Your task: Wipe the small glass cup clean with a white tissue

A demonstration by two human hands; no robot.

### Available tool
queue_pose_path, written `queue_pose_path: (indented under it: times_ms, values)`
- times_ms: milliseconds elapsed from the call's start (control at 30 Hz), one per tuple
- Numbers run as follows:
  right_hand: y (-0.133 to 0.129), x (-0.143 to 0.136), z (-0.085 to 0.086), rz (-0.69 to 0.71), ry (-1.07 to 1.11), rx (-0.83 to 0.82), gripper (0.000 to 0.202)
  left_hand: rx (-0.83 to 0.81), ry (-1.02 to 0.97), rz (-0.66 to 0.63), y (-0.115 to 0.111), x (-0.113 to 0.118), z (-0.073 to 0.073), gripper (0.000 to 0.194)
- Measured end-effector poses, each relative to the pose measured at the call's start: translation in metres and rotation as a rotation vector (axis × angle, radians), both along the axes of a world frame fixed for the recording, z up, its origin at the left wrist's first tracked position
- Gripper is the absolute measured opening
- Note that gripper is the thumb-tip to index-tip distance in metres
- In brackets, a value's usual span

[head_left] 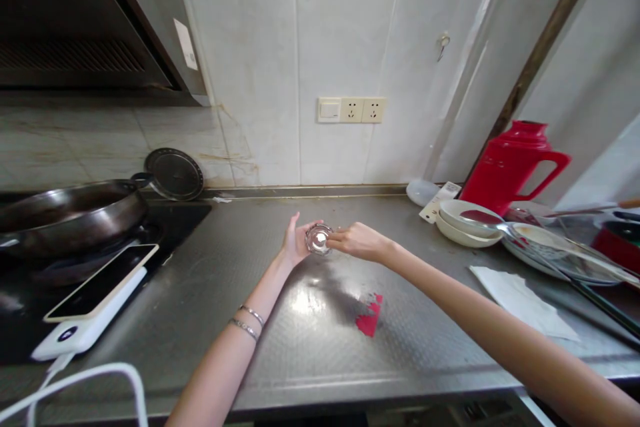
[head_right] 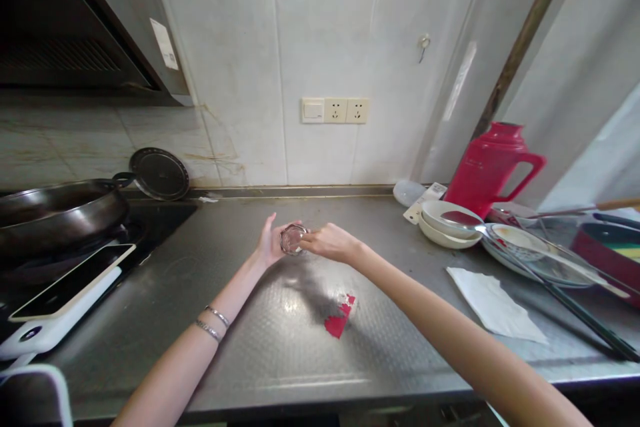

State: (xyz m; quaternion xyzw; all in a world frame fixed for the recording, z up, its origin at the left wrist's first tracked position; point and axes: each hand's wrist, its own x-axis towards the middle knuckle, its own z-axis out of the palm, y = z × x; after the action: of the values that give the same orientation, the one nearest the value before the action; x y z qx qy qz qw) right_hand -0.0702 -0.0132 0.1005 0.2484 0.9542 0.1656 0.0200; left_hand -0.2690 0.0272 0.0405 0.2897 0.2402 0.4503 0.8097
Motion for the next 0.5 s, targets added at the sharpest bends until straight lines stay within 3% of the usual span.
queue_pose_path:
  times_ms: [133, 233, 367, 500]
  values:
    - [0.002, 0.001, 0.004, 0.133, -0.07, 0.083, 0.025, -0.029, 0.127, -0.197, -0.002, 0.004, 0.001, 0.06]
    - [0.005, 0.001, 0.003, 0.168, -0.118, 0.121, 0.025, -0.059, 0.185, -0.26, -0.004, 0.008, 0.0, 0.053]
    - [0.01, 0.0, -0.001, 0.171, -0.158, 0.132, 0.022, -0.102, 0.259, -0.178, -0.004, 0.014, -0.004, 0.041]
    - [0.008, -0.004, -0.005, 0.05, -0.152, 0.106, 0.018, -0.081, 0.221, 0.025, -0.001, 0.018, -0.009, 0.027]
